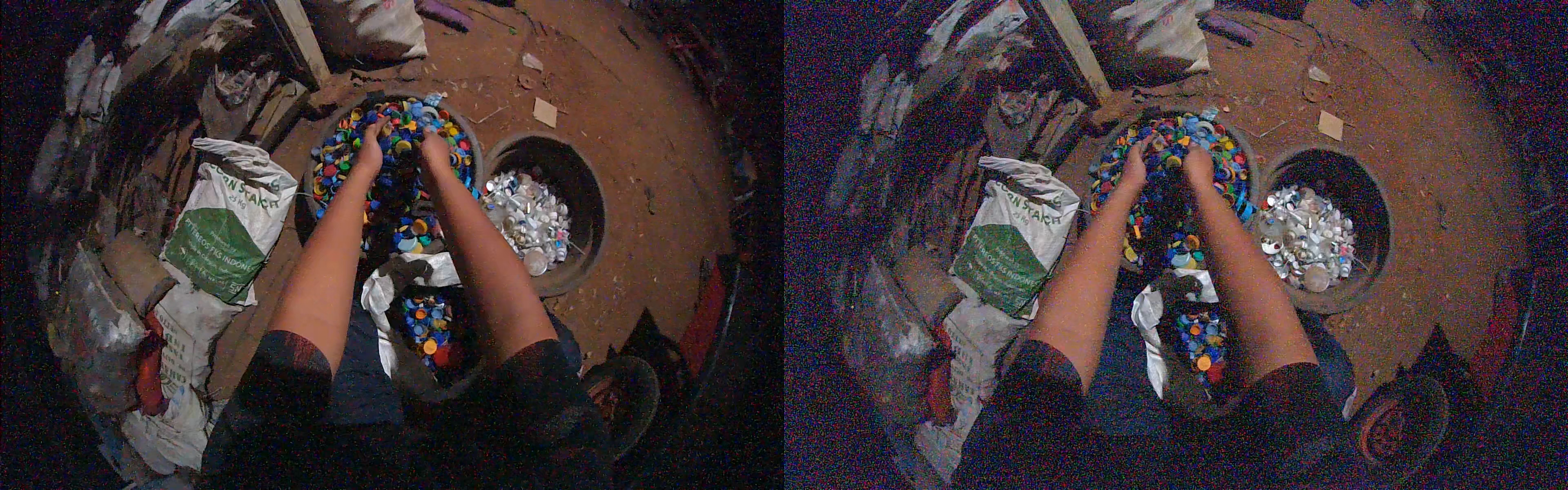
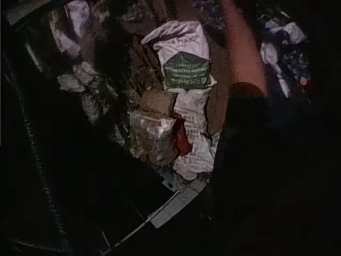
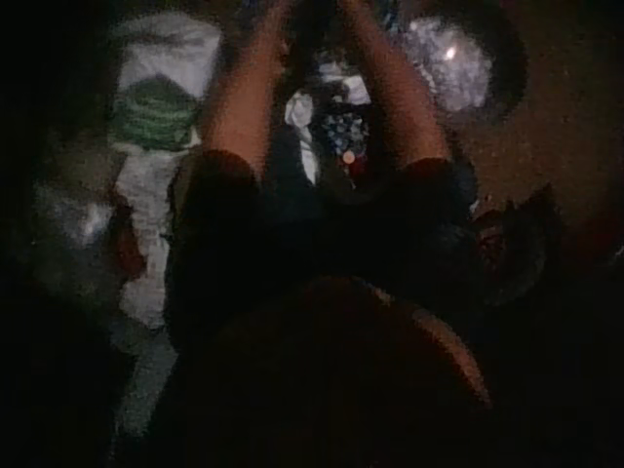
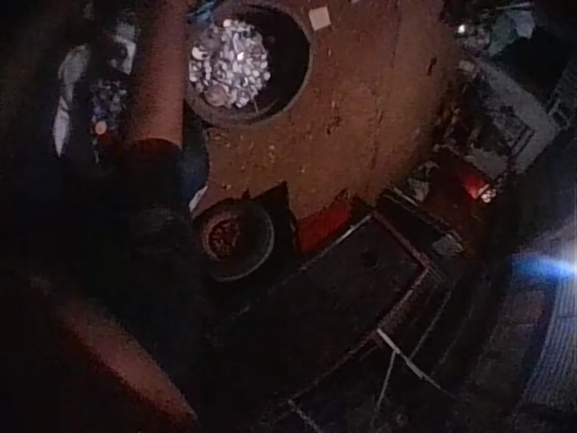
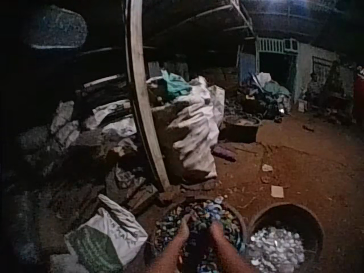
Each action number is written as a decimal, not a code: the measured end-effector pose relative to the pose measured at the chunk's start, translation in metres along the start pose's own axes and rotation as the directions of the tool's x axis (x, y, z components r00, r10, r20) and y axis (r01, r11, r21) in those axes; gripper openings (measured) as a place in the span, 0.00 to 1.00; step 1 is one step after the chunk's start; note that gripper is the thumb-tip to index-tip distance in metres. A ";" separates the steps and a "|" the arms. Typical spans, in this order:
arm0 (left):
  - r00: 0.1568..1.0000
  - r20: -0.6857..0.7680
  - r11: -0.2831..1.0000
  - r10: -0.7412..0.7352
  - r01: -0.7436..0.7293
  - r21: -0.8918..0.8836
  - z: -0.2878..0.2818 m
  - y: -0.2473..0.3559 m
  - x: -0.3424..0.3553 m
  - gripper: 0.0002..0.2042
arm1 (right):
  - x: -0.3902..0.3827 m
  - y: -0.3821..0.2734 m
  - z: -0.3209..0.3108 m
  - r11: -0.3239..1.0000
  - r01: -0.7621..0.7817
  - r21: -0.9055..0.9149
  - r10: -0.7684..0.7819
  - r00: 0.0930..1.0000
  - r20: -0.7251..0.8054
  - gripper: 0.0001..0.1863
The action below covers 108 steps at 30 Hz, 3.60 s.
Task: The person sits on the floor and sorts colorful plastic bottle caps from a white sack into a large bowl. They repeatedly scoop handfuls of caps from the sack and transfer them into the bowl, occasionally picking out individual caps to place in a separate container.
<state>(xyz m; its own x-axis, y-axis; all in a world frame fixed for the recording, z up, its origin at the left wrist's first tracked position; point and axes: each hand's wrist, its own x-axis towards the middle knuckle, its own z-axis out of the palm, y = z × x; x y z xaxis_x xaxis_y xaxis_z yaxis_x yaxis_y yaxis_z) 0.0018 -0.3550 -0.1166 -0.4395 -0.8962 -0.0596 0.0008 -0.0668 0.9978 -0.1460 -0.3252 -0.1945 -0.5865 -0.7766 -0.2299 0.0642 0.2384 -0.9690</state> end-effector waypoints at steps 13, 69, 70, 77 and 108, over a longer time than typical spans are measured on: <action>0.991 -0.037 0.990 -0.129 0.126 -0.059 -0.025 0.015 -0.062 0.26 | -0.172 -0.031 -0.125 0.667 -0.385 0.638 0.376 0.913 0.158 0.15; 0.394 0.352 0.456 -0.849 0.882 0.115 0.079 -0.072 -0.344 0.25 | -0.339 0.106 -0.174 0.458 -0.883 0.099 0.690 0.423 0.587 0.24; 0.352 0.409 0.392 -0.842 0.920 0.016 0.073 -0.103 -0.342 0.26 | -0.337 0.113 -0.176 0.487 -0.867 0.111 0.674 0.453 0.584 0.24; 0.374 0.470 0.438 -0.800 0.898 0.031 0.086 -0.084 -0.333 0.25 | -0.354 0.052 -0.211 0.516 -0.835 0.192 0.626 0.520 0.581 0.26; 0.576 0.587 0.555 -0.569 0.796 -0.243 0.083 -0.018 -0.306 0.14 | -0.417 -0.073 -0.227 0.587 -0.679 0.442 0.562 0.734 0.381 0.23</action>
<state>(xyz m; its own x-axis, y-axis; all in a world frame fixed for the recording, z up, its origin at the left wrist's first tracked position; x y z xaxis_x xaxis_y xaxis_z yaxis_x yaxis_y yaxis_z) 0.0615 -0.0431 -0.1142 -0.7806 -0.2210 -0.5846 -0.1310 -0.8568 0.4988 -0.0895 0.1141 -0.0072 -0.0867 -0.6584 -0.7477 0.7925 0.4092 -0.4522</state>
